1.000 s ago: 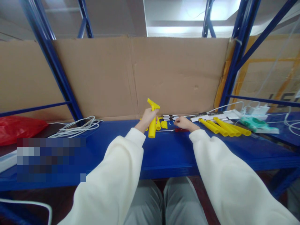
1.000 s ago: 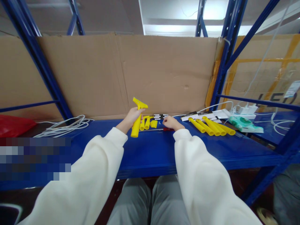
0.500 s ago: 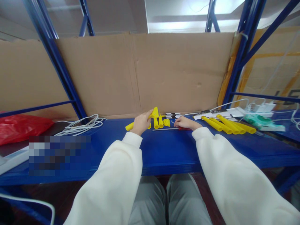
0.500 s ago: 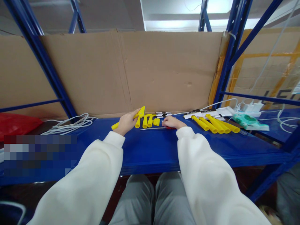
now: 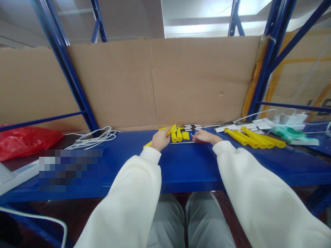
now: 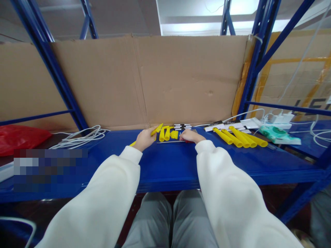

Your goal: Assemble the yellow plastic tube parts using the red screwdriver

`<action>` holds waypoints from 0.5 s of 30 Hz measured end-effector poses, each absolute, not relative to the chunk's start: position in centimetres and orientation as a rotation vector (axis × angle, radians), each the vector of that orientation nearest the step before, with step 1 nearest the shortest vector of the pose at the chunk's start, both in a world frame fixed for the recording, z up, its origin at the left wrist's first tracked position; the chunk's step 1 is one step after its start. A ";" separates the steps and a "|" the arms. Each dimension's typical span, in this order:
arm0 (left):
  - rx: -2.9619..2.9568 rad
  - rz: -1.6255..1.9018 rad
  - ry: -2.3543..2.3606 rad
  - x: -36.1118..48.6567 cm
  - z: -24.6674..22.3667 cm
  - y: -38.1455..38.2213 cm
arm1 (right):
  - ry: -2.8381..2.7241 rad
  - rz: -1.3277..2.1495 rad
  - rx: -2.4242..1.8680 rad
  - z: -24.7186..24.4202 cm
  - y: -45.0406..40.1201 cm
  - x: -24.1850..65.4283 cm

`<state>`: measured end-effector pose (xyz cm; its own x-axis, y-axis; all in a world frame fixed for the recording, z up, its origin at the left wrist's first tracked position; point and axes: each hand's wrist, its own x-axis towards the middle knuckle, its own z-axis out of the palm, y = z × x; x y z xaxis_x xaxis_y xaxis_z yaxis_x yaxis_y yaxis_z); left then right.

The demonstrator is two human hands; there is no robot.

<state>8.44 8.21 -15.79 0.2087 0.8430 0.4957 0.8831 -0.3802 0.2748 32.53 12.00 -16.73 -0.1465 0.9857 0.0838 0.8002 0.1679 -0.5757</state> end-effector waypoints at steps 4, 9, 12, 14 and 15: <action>-2.384 -0.915 -1.719 8.5 -15.8 8.1 | -2.013 0.477 -1.684 -17.0 12.6 32.7; -2.407 -0.926 -1.759 8.6 -15.6 8.1 | -1.895 0.450 -1.675 -17.2 13.0 32.9; -2.405 -0.924 -1.775 8.6 -15.6 8.2 | -1.873 0.532 -1.709 -17.3 12.9 32.9; -2.390 -0.911 -1.790 8.6 -15.7 8.2 | -1.865 0.558 -1.703 -17.3 12.8 32.8; -2.383 -0.907 -1.797 8.6 -15.7 8.2 | -1.865 0.572 -1.690 -17.3 12.8 32.8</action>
